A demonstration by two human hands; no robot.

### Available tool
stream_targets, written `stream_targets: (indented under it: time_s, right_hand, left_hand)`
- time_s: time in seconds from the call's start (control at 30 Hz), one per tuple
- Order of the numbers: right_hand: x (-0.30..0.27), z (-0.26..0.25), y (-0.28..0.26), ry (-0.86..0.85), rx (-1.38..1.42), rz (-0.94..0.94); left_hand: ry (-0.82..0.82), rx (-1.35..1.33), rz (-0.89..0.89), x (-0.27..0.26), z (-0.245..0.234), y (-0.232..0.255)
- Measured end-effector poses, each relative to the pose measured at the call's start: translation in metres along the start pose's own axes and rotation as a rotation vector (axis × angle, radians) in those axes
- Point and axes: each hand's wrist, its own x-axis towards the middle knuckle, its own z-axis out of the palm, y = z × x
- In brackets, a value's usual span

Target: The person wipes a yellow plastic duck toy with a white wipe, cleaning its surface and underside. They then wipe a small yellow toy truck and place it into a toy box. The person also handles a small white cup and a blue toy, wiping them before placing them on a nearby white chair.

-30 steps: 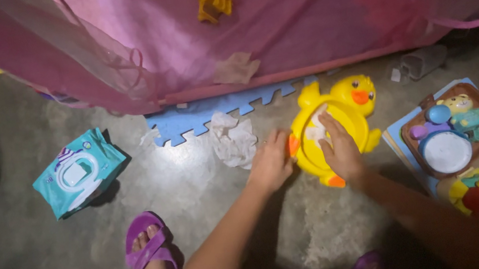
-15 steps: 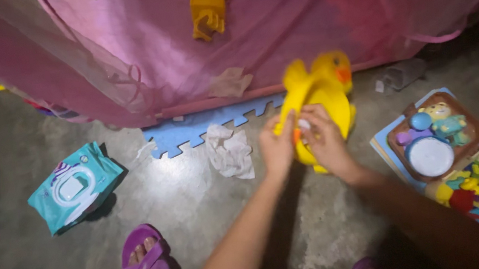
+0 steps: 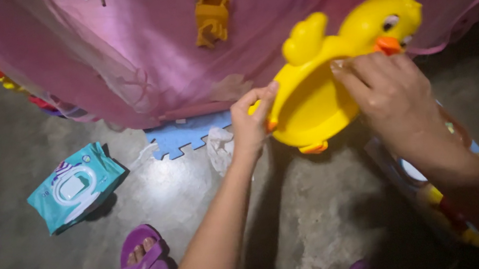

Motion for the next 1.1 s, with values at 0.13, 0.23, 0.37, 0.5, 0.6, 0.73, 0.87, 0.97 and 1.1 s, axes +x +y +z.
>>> stream_targets:
  time_s: [0.13,0.23,0.37,0.5,0.6,0.73,0.87,0.97,1.1]
  right_hand:
    - [-0.008,0.019,0.004,-0.061,-0.181,0.020]
    - [-0.029,0.054,-0.002,-0.011,-0.111,0.080]
    - [-0.049,0.107,-0.049,0.091,0.351,0.307]
    - [-0.046,0.120,-0.066,0.153,1.483,0.725]
    - [-0.035,0.087,-0.028,0.200,1.644,0.795]
    - [-0.006,0.046,0.007,0.451,0.653,0.441]
    - [0.007,0.055,-0.029,0.353,0.387,0.191]
    - [0.003,0.057,-0.064,0.322,0.652,0.285]
    - [-0.004,0.054,-0.068,0.204,1.230,0.450]
  left_hand:
    - [-0.017,-0.070,0.295,0.002,0.010,0.004]
    - [0.013,-0.242,0.190,0.004,0.014,0.004]
    - [0.041,-0.331,0.063,0.008,0.027,-0.002]
    - [0.084,-0.173,0.236,0.013,0.032,-0.011]
    - [0.148,-0.086,0.260,0.014,0.028,-0.002]
    - [0.148,-0.074,0.128,-0.005,0.044,0.012]
    - [0.116,0.033,0.202,-0.014,0.064,0.012]
    - [0.157,0.191,0.351,-0.006,0.055,0.002]
    - [0.155,-0.177,0.034,0.012,0.027,-0.013]
